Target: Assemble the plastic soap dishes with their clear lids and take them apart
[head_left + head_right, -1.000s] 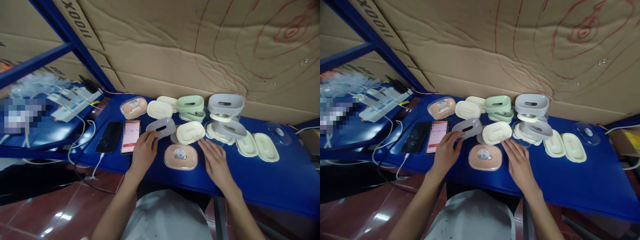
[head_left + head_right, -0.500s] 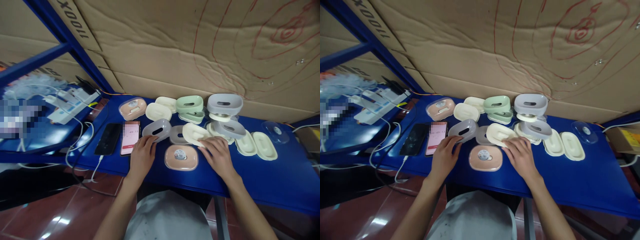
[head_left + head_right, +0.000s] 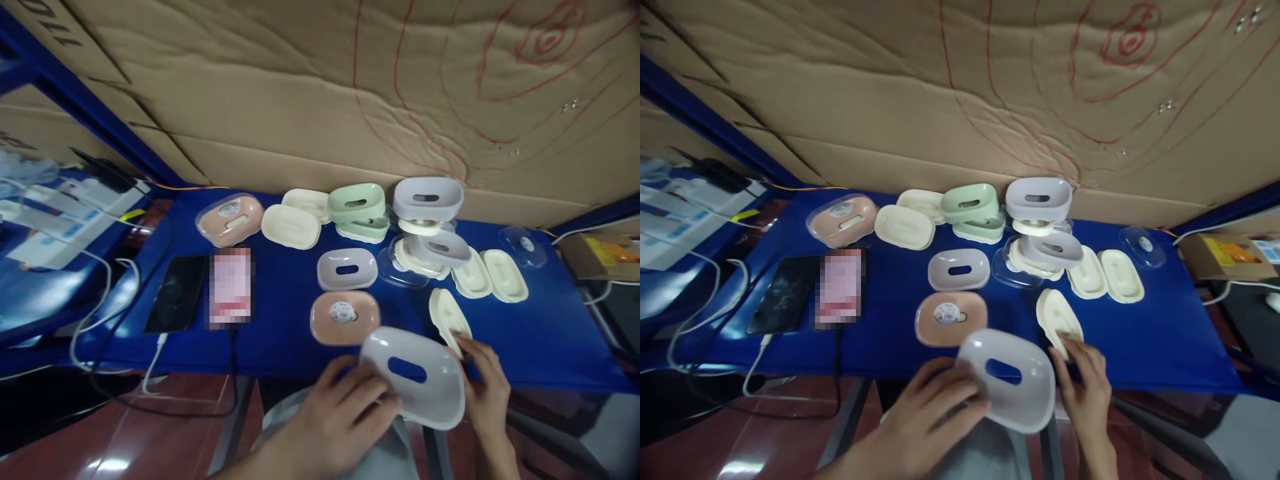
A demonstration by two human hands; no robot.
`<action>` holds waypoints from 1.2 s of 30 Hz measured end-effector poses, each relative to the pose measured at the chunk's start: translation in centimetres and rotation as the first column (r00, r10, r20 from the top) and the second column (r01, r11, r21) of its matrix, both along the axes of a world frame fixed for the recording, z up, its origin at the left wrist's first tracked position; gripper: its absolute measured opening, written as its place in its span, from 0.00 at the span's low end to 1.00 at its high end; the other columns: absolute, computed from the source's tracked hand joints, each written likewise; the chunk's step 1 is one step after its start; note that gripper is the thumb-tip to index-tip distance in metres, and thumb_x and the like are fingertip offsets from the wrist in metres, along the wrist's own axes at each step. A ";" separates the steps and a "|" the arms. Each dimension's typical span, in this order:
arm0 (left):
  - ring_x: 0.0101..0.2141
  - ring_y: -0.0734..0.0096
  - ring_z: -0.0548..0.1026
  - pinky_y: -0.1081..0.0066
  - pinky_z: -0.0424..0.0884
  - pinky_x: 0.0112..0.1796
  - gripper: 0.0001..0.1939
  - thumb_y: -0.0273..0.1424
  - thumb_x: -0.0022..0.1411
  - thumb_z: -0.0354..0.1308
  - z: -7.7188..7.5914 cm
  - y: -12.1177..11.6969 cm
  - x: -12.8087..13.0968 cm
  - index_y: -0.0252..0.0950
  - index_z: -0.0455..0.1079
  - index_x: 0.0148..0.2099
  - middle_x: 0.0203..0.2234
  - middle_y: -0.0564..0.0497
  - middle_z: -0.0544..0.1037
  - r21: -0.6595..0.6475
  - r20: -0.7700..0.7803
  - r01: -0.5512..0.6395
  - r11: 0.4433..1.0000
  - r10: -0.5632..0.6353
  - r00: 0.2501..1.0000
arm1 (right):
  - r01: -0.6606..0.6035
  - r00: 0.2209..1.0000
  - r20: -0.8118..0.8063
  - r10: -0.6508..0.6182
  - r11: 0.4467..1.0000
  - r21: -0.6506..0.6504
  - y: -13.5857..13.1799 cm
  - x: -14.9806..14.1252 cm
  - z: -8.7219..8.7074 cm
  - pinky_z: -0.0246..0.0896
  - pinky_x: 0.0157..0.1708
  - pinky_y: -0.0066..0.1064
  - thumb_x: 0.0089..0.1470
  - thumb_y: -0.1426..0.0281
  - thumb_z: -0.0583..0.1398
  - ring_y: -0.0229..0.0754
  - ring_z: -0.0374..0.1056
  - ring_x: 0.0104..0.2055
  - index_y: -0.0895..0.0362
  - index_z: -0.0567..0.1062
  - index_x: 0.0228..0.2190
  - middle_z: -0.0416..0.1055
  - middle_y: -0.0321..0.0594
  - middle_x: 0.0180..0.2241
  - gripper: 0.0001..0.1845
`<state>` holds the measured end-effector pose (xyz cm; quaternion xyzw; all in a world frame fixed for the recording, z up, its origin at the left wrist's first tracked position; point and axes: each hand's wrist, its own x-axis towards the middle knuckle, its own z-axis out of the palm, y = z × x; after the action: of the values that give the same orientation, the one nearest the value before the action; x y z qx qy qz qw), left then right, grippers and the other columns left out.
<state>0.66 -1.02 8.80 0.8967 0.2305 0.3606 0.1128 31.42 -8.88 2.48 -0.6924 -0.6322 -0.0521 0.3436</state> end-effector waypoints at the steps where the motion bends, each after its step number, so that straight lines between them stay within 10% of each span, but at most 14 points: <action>1: 0.49 0.65 0.78 0.60 0.73 0.53 0.10 0.25 0.77 0.55 -0.4 -0.3 1.1 0.37 0.78 0.50 0.42 0.51 0.83 0.034 -0.046 0.049 0.998 -0.047 0.998 | 0.009 1.000 0.020 -0.008 1.000 -0.020 0.0 0.8 0.0 0.66 0.45 0.42 0.68 0.62 0.64 0.50 0.74 0.44 0.52 0.80 0.52 0.79 0.44 0.43 0.14; 8: 0.52 0.64 0.75 0.59 0.70 0.56 0.12 0.24 0.78 0.52 -2.2 0.6 4.6 0.36 0.77 0.52 0.44 0.49 0.82 0.012 -0.061 0.033 0.999 -0.032 0.998 | -0.206 0.967 0.116 0.226 0.965 -0.163 -0.1 3.3 -0.9 0.69 0.51 0.49 0.69 0.65 0.58 0.54 0.75 0.53 0.49 0.80 0.53 0.79 0.45 0.49 0.15; 14: 0.53 0.60 0.74 0.56 0.71 0.56 0.14 0.23 0.76 0.52 -3.5 2.7 8.4 0.35 0.75 0.56 0.48 0.45 0.80 0.021 -0.190 0.015 1.000 -0.011 0.982 | 0.048 0.991 -0.127 -0.050 0.999 -0.019 -0.7 3.2 -0.3 0.66 0.62 0.58 0.73 0.64 0.54 0.60 0.68 0.67 0.52 0.68 0.67 0.70 0.54 0.65 0.25; 19: 0.51 0.58 0.76 0.58 0.73 0.52 0.11 0.25 0.75 0.56 -3.1 3.5 10.4 0.33 0.75 0.55 0.49 0.44 0.79 0.067 -0.320 0.093 0.993 -0.067 0.945 | -0.238 0.960 0.099 0.261 0.951 -0.196 0.3 3.5 0.0 0.65 0.65 0.61 0.68 0.60 0.64 0.64 0.55 0.75 0.44 0.67 0.69 0.53 0.47 0.76 0.32; 25: 0.63 0.49 0.72 0.41 0.56 0.69 0.18 0.28 0.73 0.60 -2.7 1.5 4.0 0.41 0.74 0.63 0.61 0.40 0.77 0.103 -0.252 -0.223 0.969 0.242 0.937 | -0.326 0.910 0.183 0.373 0.914 -0.243 1.0 3.2 -0.1 0.68 0.64 0.55 0.70 0.67 0.61 0.56 0.60 0.73 0.45 0.65 0.70 0.68 0.44 0.69 0.31; 31: 0.63 0.51 0.75 0.42 0.65 0.65 0.26 0.19 0.70 0.57 -5.6 3.3 -4.4 0.45 0.70 0.65 0.62 0.39 0.77 0.139 -0.306 -0.409 0.902 0.432 0.848 | -0.396 0.827 0.287 0.483 0.864 -0.311 2.2 1.1 0.5 0.61 0.66 0.51 0.71 0.72 0.58 0.52 0.66 0.69 0.45 0.65 0.71 0.69 0.44 0.68 0.31; 36: 0.68 0.46 0.69 0.37 0.60 0.68 0.25 0.20 0.70 0.58 -5.5 4.6 -4.5 0.43 0.69 0.65 0.65 0.37 0.73 0.114 -0.182 -0.550 0.827 0.562 0.807 | -0.403 0.825 0.290 0.485 0.865 -0.299 3.9 -2.8 1.3 0.59 0.59 0.50 0.68 0.75 0.58 0.54 0.67 0.63 0.44 0.71 0.66 0.75 0.43 0.61 0.29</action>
<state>-3.80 3.54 3.30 0.8252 0.4832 0.2885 -0.0474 28.62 -5.01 3.79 -0.5384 -0.8297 -0.0226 0.1456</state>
